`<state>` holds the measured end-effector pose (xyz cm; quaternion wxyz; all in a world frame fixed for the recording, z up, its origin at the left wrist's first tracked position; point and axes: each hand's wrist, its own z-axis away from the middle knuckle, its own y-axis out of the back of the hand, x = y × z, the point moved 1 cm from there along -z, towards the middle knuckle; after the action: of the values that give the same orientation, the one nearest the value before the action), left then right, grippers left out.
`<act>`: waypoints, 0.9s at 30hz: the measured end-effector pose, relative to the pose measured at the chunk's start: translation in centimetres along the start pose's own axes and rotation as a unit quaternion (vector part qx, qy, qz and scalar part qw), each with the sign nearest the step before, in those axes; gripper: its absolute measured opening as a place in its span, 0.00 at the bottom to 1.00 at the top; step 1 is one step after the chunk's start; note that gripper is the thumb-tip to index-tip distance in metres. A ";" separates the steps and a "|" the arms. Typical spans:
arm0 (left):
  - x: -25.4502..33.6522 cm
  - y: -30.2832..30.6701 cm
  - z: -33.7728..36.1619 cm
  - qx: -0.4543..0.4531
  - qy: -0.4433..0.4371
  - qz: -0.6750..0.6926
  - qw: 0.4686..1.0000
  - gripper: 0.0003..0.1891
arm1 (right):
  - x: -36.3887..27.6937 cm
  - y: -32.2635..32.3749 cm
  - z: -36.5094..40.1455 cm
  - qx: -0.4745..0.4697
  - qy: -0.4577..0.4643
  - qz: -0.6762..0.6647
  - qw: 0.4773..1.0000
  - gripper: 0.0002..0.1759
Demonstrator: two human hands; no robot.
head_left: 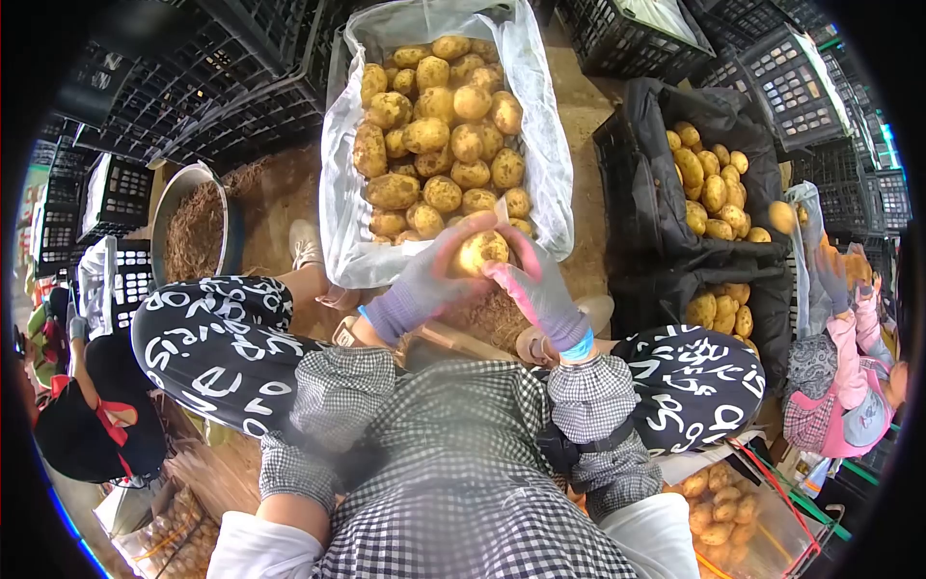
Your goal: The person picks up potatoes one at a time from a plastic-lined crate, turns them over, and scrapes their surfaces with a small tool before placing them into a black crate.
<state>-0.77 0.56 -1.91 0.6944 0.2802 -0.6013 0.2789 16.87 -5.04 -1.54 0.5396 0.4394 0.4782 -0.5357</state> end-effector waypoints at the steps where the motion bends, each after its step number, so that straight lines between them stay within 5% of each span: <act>1: 0.6 0.0 0.1 -0.020 0.005 -0.034 0.999 0.43 | 0.7 0.1 -0.2 0.018 -0.013 0.035 0.999 0.26; 4: 0.6 -0.8 0.3 -0.019 -0.026 -0.090 0.995 0.43 | 1.1 0.4 -0.5 0.064 -0.108 0.103 0.987 0.21; 8: 0.8 -0.4 -0.3 0.021 -0.070 -0.123 0.990 0.45 | -0.7 -0.9 -0.5 0.124 0.032 0.202 0.971 0.18; 11: 1.3 -0.8 0.3 0.037 -0.072 -0.150 0.985 0.44 | -0.7 -1.3 -0.3 0.106 0.079 0.053 0.990 0.17; 13: 1.5 -1.1 0.3 0.045 -0.092 -0.141 0.985 0.42 | 0.2 -0.8 -0.2 0.127 0.088 0.080 0.985 0.18; 15: 0.4 -1.2 0.1 0.015 -0.029 0.031 0.999 0.44 | 1.8 0.1 -0.3 0.163 0.119 0.134 0.970 0.21; 18: -0.1 -1.3 0.0 0.034 -0.003 0.232 0.972 0.44 | 2.2 0.8 0.1 0.199 -0.013 -0.006 0.980 0.18; 22: 1.3 0.4 0.3 0.082 0.023 0.251 0.964 0.44 | -4.9 2.1 1.7 0.108 -0.065 -0.119 0.985 0.17; 27: 1.7 0.7 0.1 0.091 0.028 0.227 0.969 0.43 | -5.2 2.3 2.9 -0.042 -0.112 -0.125 0.985 0.16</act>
<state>-1.15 1.01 -0.19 0.6012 0.1906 -0.6011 0.4909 19.50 -6.97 3.94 0.5363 0.2903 0.4883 -0.6242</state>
